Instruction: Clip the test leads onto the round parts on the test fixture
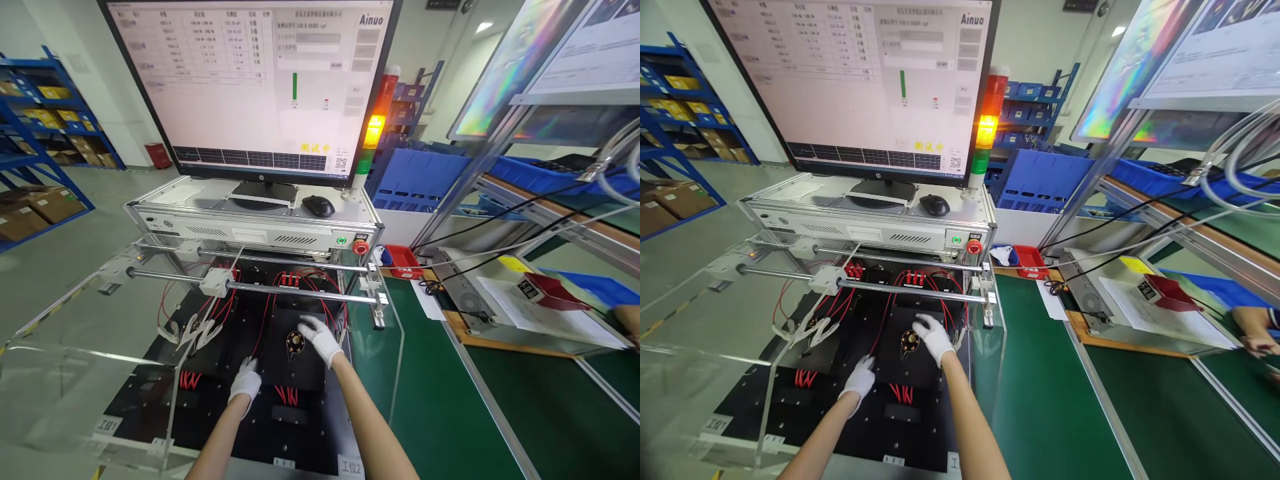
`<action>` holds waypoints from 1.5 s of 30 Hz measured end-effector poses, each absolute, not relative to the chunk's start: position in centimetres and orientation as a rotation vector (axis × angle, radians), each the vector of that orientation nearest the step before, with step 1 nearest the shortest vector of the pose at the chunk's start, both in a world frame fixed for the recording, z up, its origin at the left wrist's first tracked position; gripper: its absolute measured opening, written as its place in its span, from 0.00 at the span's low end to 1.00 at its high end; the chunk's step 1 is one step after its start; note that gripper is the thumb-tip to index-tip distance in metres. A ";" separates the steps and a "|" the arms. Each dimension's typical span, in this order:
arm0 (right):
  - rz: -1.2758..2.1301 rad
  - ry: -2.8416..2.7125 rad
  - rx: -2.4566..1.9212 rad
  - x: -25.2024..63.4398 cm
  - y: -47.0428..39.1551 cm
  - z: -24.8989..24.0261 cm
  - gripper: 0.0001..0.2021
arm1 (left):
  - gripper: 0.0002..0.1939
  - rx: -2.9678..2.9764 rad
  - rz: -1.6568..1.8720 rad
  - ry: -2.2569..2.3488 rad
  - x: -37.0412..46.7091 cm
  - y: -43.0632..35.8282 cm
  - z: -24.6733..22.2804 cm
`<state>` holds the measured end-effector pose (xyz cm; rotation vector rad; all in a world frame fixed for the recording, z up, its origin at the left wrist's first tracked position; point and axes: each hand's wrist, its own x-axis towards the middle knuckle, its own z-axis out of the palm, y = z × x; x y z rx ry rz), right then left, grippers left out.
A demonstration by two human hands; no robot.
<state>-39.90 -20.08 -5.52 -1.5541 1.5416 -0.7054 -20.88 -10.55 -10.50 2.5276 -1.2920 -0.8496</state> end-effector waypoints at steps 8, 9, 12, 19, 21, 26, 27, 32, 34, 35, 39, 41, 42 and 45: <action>-0.349 2.069 -1.493 -44.0 -19.8 -8.9 0.33 | 0.04 2.316 -0.897 -1.300 -20.2 -10.6 -7.0; -0.306 2.069 -1.539 -43.9 -19.7 -9.2 0.34 | 0.04 2.294 -0.873 -1.289 -20.4 -10.7 -6.0; -0.228 2.060 -1.658 -43.5 -19.8 -9.8 0.33 | 0.07 2.071 -0.992 -0.982 -21.6 -11.1 -3.1; -0.279 2.089 -1.582 -43.9 -19.8 -10.3 0.33 | 0.12 1.457 -1.438 -0.001 -25.4 -13.8 -0.7; -0.367 2.111 -1.528 -44.1 -19.5 -10.5 0.31 | 0.12 1.408 -1.357 0.076 -25.9 -14.2 -0.7; -0.500 2.126 -1.448 -44.4 -19.0 -11.0 0.21 | 0.13 1.314 -1.203 0.168 -26.6 -14.4 -0.8; -0.504 2.117 -1.445 -44.4 -18.9 -11.1 0.21 | 0.13 1.303 -1.184 0.172 -26.7 -14.4 -0.8; -0.490 2.022 -1.484 -44.3 -18.9 -11.3 0.22 | 0.15 1.287 -1.134 0.166 -27.2 -14.9 -1.6; -0.469 1.974 -1.492 -44.2 -18.9 -11.0 0.23 | 0.16 1.300 -1.116 0.152 -27.2 -15.1 -2.0; -0.458 1.951 -1.494 -44.2 -18.9 -10.8 0.24 | 0.17 1.309 -1.108 0.138 -27.2 -15.1 -2.2; -0.413 1.900 -1.504 -44.1 -18.5 -9.0 0.21 | 0.17 1.382 -1.124 0.027 -26.7 -15.3 -2.4; -0.387 1.897 -1.509 -44.0 -18.3 -7.8 0.16 | 0.14 1.454 -1.140 -0.060 -26.4 -15.3 -2.3; -0.373 1.896 -1.509 -43.9 -18.1 -7.2 0.14 | 0.13 1.497 -1.133 -0.112 -26.2 -15.2 -2.2; -0.335 1.898 -1.499 -43.6 -17.9 -5.3 0.11 | 0.17 1.619 -1.006 -0.285 -25.4 -14.8 -1.7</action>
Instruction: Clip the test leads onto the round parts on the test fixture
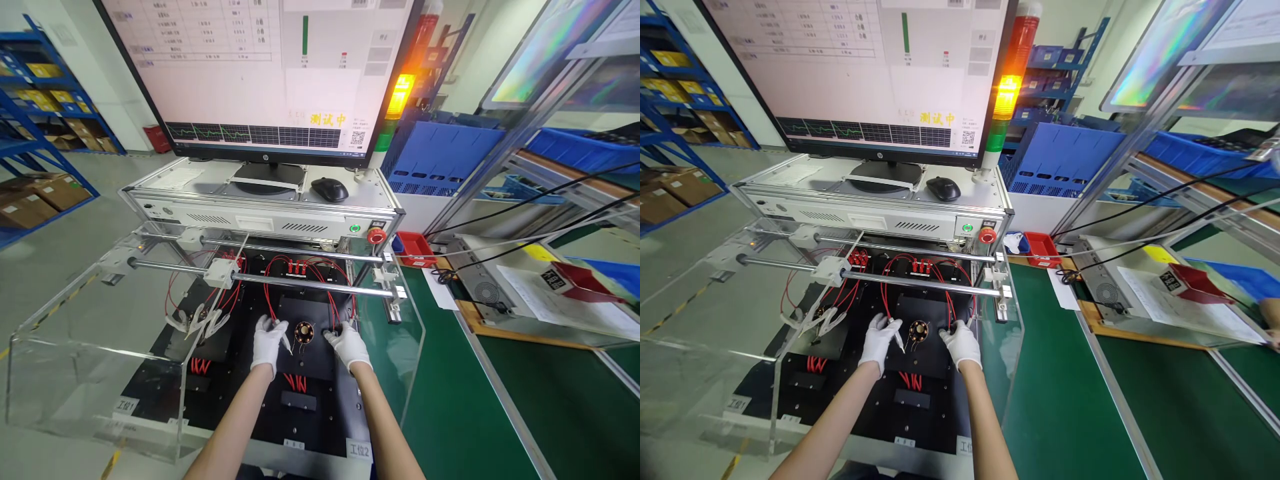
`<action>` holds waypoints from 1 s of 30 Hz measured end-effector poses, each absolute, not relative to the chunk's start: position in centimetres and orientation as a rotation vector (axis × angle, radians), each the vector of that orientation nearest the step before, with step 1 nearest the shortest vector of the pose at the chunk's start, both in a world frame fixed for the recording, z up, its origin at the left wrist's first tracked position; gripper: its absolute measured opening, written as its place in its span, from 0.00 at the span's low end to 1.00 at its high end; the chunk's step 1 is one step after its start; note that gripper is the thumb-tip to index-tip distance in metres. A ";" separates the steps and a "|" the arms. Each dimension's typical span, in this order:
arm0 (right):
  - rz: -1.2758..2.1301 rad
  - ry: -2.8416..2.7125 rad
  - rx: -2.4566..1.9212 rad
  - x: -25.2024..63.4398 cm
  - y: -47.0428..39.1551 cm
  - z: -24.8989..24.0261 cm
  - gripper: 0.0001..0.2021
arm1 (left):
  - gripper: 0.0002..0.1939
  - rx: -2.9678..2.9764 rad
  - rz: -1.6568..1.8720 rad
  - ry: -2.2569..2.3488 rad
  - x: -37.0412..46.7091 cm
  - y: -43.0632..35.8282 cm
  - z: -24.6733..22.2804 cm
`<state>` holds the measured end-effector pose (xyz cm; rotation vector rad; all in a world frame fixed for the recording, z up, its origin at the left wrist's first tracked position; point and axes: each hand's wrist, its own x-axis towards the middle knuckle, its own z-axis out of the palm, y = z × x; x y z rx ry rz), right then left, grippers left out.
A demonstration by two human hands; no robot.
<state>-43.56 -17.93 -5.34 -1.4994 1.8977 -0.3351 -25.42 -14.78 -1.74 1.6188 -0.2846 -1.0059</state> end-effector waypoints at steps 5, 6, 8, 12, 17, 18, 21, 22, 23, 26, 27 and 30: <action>-0.739 1.759 -1.177 -41.7 -18.5 -2.7 0.16 | 0.22 1.644 -0.632 -1.786 -24.7 -13.8 -0.7; -0.844 1.678 -1.087 -41.2 -18.7 -2.3 0.17 | 0.21 1.582 -0.592 -2.091 -24.8 -13.8 -0.5; -0.956 1.573 -0.987 -40.2 -19.3 -1.8 0.19 | 0.17 1.518 -0.580 -2.418 -25.1 -14.1 -0.3; -1.039 1.612 -0.957 -39.2 -19.8 -1.7 0.20 | 0.11 1.522 -0.573 -2.554 -25.4 -15.5 -0.5; -1.081 1.707 -0.963 -39.6 -19.0 -2.6 0.20 | 0.10 1.513 -0.604 -2.589 -25.0 -16.4 -1.2; -1.085 1.719 -0.965 -39.7 -18.8 -2.7 0.20 | 0.09 1.513 -0.610 -2.594 -24.9 -16.4 -1.2; -1.089 1.731 -0.968 -39.8 -18.4 -3.0 0.20 | 0.10 1.512 -0.620 -2.614 -24.7 -16.3 -1.0; -1.087 1.727 -0.968 -39.7 -18.3 -3.0 0.20 | 0.10 1.508 -0.618 -2.624 -24.7 -16.3 -0.9; -1.084 1.721 -0.967 -39.6 -18.2 -3.0 0.20 | 0.10 1.503 -0.613 -2.638 -24.7 -16.3 -0.7; -1.083 1.693 -0.971 -39.1 -18.1 -2.8 0.21 | 0.09 1.490 -0.577 -2.698 -25.0 -16.2 -0.1; -1.084 1.685 -0.975 -39.0 -18.2 -2.7 0.21 | 0.09 1.491 -0.561 -2.720 -25.1 -16.2 0.1; -1.088 1.683 -0.982 -38.6 -18.3 -2.5 0.21 | 0.07 1.511 -0.516 -2.782 -25.5 -16.4 0.5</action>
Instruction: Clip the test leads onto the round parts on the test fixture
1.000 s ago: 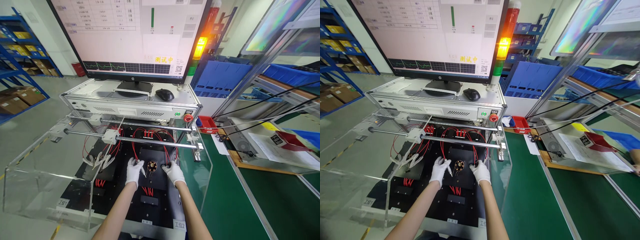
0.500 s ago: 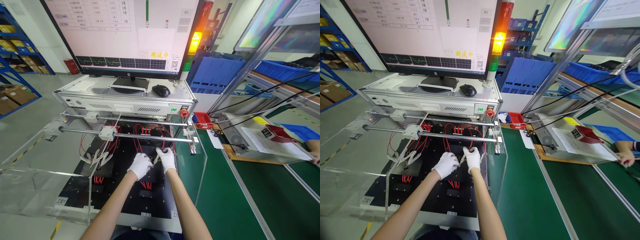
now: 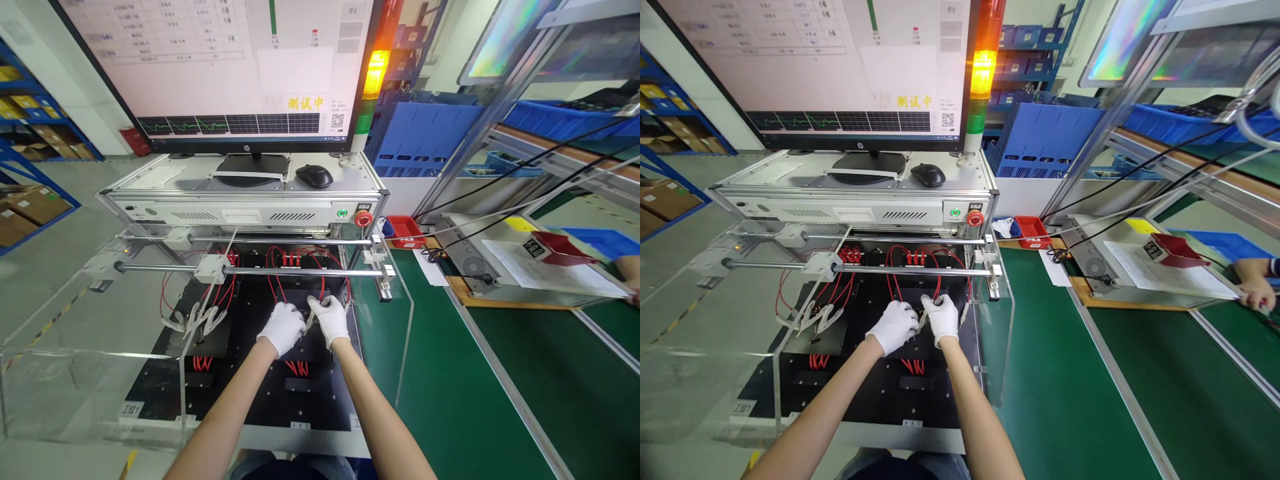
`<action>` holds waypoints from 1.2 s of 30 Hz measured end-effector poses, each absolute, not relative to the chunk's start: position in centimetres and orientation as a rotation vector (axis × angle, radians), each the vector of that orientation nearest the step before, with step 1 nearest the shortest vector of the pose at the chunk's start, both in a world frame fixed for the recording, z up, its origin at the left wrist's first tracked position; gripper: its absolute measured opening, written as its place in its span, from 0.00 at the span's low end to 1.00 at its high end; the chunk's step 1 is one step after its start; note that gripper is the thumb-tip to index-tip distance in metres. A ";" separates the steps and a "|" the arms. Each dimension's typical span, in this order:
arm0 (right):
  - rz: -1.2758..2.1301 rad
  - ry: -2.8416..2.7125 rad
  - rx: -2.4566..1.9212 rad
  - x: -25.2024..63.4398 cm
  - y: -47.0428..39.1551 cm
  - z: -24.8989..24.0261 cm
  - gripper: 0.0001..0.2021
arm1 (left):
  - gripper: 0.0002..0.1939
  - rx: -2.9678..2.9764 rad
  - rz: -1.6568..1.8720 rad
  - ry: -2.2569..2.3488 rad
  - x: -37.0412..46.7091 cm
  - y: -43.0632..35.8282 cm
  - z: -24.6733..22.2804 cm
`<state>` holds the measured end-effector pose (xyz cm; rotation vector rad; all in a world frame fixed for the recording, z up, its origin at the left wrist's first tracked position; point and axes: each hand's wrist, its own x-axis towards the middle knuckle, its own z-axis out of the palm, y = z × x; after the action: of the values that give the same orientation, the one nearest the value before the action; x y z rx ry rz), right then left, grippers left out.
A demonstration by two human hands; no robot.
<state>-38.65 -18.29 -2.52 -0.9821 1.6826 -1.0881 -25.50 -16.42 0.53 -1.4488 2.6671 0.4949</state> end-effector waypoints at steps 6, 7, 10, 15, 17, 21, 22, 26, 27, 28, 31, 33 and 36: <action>-1.087 1.729 -0.992 -38.9 -18.6 -2.6 0.20 | 0.06 -1.447 0.418 2.557 -25.9 -17.0 0.6; -1.079 1.738 -0.997 -39.0 -18.6 -2.6 0.20 | 0.06 -1.451 0.407 2.543 -26.0 -17.1 0.5; -1.052 1.766 -1.010 -39.2 -18.5 -2.5 0.20 | 0.07 -1.442 0.378 2.514 -26.2 -17.2 0.4; -1.003 1.777 -1.031 -39.0 -18.4 -2.6 0.19 | 0.07 -1.407 0.328 2.492 -26.5 -17.2 0.9; -0.983 1.779 -1.032 -39.0 -18.3 -2.8 0.19 | 0.07 -1.383 0.313 2.488 -26.5 -17.1 1.1; -0.922 1.800 -1.049 -38.9 -18.2 -3.1 0.20 | 0.07 -1.334 0.292 2.487 -26.6 -17.1 1.5; -0.902 1.809 -1.059 -38.9 -18.2 -3.1 0.20 | 0.07 -1.324 0.286 2.487 -26.6 -17.1 1.6; -0.877 1.816 -1.075 -39.1 -18.1 -3.1 0.20 | 0.08 -1.303 0.266 2.487 -26.7 -17.1 1.9; -0.884 1.814 -1.074 -39.1 -18.2 -3.2 0.19 | 0.08 -1.298 0.263 2.486 -26.7 -17.0 2.0; -0.893 1.813 -1.074 -39.2 -18.2 -3.3 0.19 | 0.08 -1.292 0.261 2.486 -26.8 -17.0 2.1; -0.907 1.804 -1.072 -39.3 -18.2 -3.6 0.19 | 0.08 -1.280 0.256 2.481 -26.9 -17.0 2.3; -0.911 1.781 -1.064 -39.3 -18.1 -3.7 0.19 | 0.08 -1.281 0.253 2.471 -26.9 -17.0 2.4; -0.900 1.772 -1.053 -39.3 -18.0 -3.5 0.19 | 0.08 -1.285 0.255 2.460 -27.0 -17.1 2.4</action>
<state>-39.28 -18.01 -3.55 -1.0526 1.7721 -0.9002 -26.96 -17.06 2.41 -1.2850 2.4605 0.2555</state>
